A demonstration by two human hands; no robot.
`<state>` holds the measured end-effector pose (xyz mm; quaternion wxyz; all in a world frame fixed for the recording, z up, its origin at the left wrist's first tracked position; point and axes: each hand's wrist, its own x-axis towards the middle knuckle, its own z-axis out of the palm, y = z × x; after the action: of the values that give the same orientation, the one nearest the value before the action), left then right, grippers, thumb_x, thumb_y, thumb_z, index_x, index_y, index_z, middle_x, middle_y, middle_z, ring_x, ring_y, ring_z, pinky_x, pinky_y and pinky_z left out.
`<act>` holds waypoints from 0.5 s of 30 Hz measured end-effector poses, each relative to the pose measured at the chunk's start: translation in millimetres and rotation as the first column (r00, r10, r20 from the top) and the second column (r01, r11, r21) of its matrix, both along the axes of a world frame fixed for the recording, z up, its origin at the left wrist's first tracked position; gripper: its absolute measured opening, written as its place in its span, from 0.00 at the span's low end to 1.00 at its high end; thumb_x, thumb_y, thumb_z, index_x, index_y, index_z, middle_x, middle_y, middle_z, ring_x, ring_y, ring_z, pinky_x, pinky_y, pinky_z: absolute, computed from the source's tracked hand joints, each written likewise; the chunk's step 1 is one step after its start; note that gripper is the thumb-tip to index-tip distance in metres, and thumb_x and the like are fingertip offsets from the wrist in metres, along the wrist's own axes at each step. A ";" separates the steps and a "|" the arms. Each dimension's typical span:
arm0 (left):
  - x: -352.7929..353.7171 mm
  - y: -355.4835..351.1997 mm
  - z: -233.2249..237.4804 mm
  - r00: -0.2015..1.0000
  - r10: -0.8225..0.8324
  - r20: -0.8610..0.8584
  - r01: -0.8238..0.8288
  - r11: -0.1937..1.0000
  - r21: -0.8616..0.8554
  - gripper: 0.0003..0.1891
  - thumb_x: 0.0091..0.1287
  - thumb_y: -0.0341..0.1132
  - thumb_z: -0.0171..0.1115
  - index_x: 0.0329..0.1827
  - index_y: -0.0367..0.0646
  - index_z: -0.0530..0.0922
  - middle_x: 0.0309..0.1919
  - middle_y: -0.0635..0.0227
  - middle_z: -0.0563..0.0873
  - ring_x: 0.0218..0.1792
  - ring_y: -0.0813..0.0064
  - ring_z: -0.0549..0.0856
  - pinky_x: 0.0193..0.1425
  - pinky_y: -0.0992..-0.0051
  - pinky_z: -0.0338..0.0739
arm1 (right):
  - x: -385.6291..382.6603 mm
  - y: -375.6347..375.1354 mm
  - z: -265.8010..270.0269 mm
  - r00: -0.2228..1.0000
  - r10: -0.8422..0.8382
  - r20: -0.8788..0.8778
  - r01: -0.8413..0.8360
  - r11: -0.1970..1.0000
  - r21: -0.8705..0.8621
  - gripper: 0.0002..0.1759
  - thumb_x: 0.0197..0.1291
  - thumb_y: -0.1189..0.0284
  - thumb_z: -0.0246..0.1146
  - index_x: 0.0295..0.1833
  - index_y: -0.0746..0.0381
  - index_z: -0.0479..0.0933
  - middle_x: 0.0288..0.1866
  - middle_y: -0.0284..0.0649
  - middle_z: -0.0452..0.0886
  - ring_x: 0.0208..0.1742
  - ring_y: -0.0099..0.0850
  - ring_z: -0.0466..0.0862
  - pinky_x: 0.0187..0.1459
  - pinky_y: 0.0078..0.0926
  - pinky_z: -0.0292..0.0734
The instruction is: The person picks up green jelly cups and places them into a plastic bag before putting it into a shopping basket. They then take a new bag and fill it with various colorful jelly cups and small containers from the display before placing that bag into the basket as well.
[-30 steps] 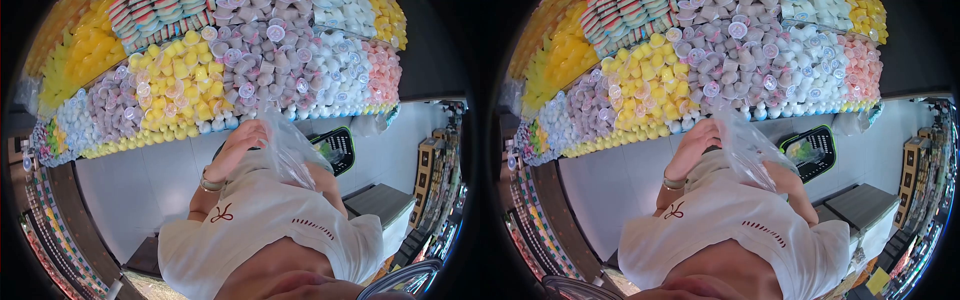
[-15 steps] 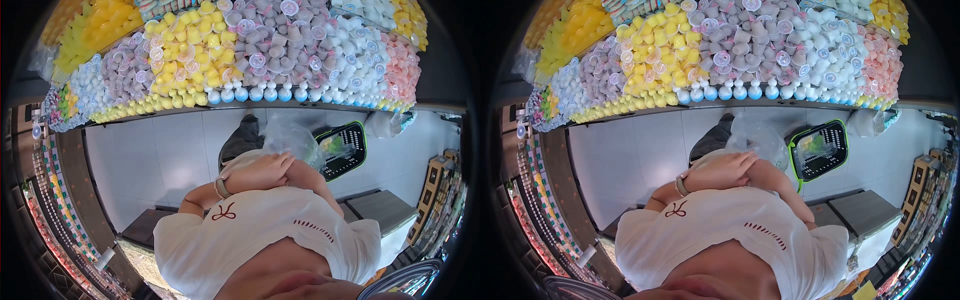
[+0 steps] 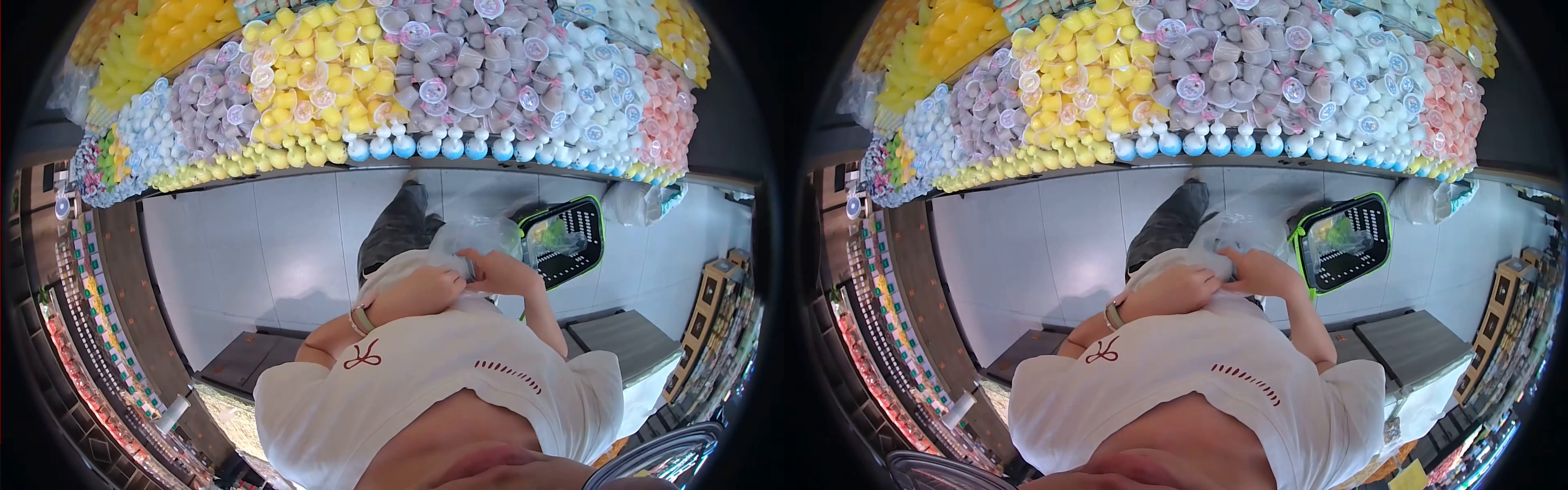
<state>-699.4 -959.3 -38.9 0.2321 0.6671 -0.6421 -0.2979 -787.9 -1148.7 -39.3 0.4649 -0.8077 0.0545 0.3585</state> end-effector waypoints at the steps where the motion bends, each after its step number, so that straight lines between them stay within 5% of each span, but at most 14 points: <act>1: 7.1 -1.7 2.5 1.000 -0.006 0.011 0.006 1.000 -0.028 0.10 0.46 0.31 0.62 0.32 0.42 0.76 0.29 0.65 0.80 0.38 0.65 0.81 0.38 0.68 0.77 | 6.0 -2.7 3.1 0.998 -0.057 0.008 0.057 0.998 0.042 0.33 0.52 0.61 0.67 0.63 0.60 0.66 0.30 0.45 0.81 0.30 0.45 0.80 0.33 0.36 0.73; 3: 27.1 -7.4 14.4 0.999 0.014 0.032 -0.010 0.993 -0.115 0.08 0.44 0.30 0.62 0.28 0.42 0.75 0.28 0.67 0.79 0.38 0.67 0.79 0.39 0.70 0.76 | 15.7 -9.7 8.6 0.983 -0.182 0.027 0.178 0.977 0.117 0.36 0.50 0.58 0.68 0.62 0.62 0.65 0.35 0.50 0.82 0.37 0.49 0.81 0.39 0.39 0.74; 6: 67.5 -14.5 39.5 0.993 0.112 0.033 -0.096 0.943 -0.319 0.08 0.42 0.27 0.62 0.25 0.42 0.74 0.29 0.69 0.78 0.37 0.68 0.77 0.42 0.70 0.74 | 21.9 -17.2 -7.0 0.921 -0.257 0.293 0.321 0.927 -0.196 0.41 0.48 0.58 0.70 0.65 0.62 0.62 0.43 0.54 0.81 0.43 0.51 0.80 0.44 0.38 0.74; 8: 89.7 -16.0 46.6 0.981 0.194 -0.002 -0.172 0.864 -0.473 0.08 0.41 0.26 0.62 0.24 0.42 0.73 0.29 0.68 0.77 0.36 0.67 0.77 0.44 0.69 0.73 | 29.1 -30.6 -11.2 0.907 -0.288 0.306 0.367 0.898 -0.242 0.43 0.47 0.58 0.71 0.66 0.62 0.61 0.45 0.55 0.80 0.46 0.51 0.80 0.46 0.38 0.74; 15: 144.0 -20.4 42.5 0.970 -0.136 -0.200 -0.012 0.798 -0.603 0.10 0.44 0.28 0.61 0.30 0.38 0.73 0.33 0.62 0.76 0.36 0.61 0.77 0.44 0.64 0.74 | 87.8 -37.0 48.0 0.872 -0.316 0.375 0.425 0.868 -0.258 0.52 0.37 0.65 0.75 0.70 0.54 0.57 0.56 0.51 0.76 0.49 0.52 0.78 0.48 0.39 0.73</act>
<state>-555.5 -979.7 3.6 0.4947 0.4981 -0.6932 -0.1632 -700.2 -1185.7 8.7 0.3852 -0.8954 0.1938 0.1107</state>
